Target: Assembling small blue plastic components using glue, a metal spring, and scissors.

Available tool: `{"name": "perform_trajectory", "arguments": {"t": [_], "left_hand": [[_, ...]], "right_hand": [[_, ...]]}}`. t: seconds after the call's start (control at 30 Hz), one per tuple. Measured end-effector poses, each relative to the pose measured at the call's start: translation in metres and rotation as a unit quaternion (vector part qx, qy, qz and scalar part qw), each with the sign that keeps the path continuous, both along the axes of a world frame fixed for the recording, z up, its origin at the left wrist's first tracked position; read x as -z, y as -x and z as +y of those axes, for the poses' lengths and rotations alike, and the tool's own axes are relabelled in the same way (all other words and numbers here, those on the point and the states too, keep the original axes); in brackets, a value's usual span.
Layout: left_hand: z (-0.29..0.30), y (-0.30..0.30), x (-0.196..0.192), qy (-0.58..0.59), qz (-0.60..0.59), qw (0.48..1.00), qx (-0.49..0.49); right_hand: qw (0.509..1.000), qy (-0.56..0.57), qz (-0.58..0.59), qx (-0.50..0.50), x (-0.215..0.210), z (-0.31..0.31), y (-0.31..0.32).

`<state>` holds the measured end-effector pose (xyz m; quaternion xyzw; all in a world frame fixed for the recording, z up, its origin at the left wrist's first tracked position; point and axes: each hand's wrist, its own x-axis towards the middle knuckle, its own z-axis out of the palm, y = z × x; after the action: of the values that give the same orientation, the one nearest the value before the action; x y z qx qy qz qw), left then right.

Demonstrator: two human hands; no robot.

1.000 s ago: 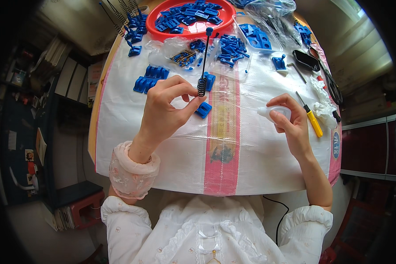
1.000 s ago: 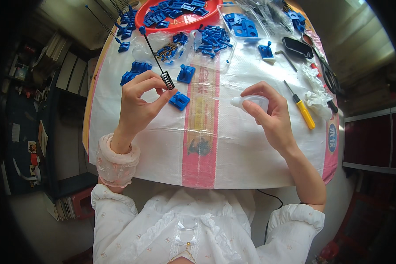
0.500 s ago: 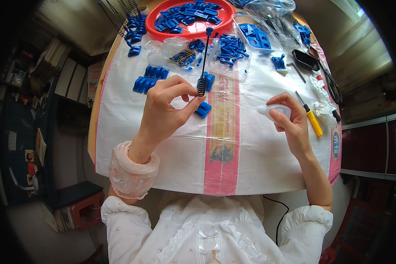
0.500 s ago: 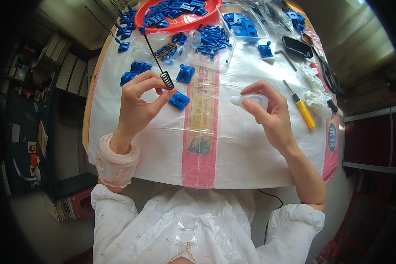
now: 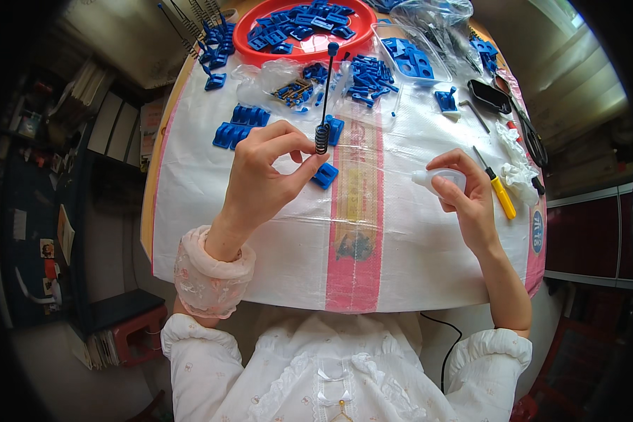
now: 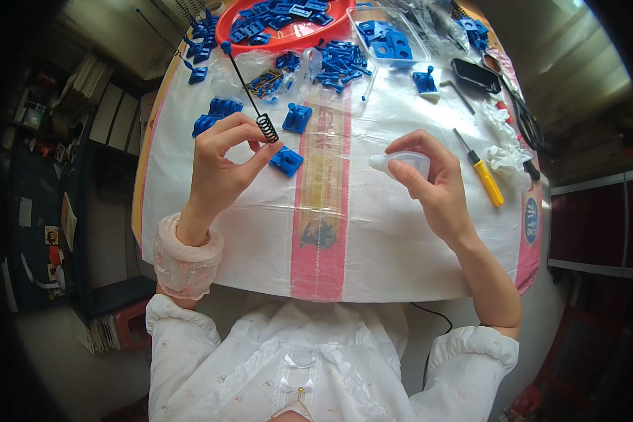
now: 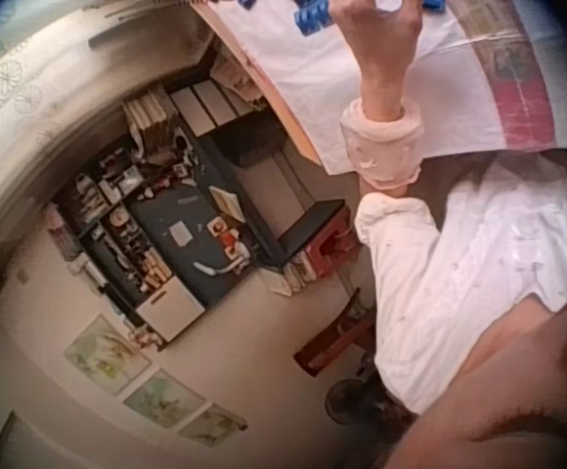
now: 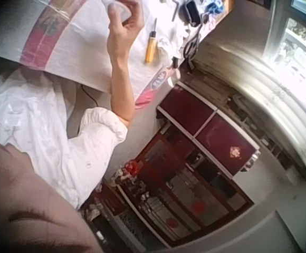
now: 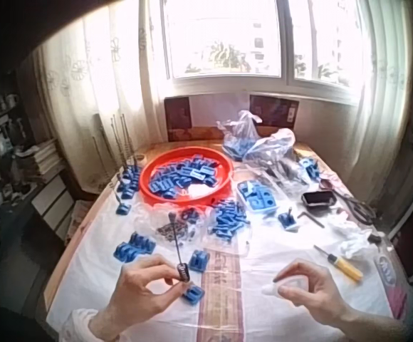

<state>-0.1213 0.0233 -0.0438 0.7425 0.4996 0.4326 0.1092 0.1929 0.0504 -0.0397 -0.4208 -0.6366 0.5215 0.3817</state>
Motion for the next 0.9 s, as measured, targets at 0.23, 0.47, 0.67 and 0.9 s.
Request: {"name": "perform_trajectory", "arguments": {"t": [0.23, 0.47, 0.67, 0.9], "left_hand": [[0.0, -0.001, -0.002, -0.001, -0.002, 1.0, 0.004], [-0.001, 0.001, -0.002, 0.004, 0.002, 1.0, 0.011], [-0.001, 0.004, -0.007, 0.011, 0.006, 0.999, 0.038], [-0.001, 0.01, -0.006, 0.03, -0.012, 0.998, 0.057]], "right_hand": [[0.999, 0.039, 0.032, 0.005, 0.001, 0.003, -0.003], [0.995, 0.082, 0.052, 0.005, 0.0, 0.004, -0.004], [0.989, 0.121, 0.087, 0.015, 0.003, 0.013, -0.011], [0.992, 0.111, 0.063, 0.007, 0.008, 0.011, -0.007]]}}
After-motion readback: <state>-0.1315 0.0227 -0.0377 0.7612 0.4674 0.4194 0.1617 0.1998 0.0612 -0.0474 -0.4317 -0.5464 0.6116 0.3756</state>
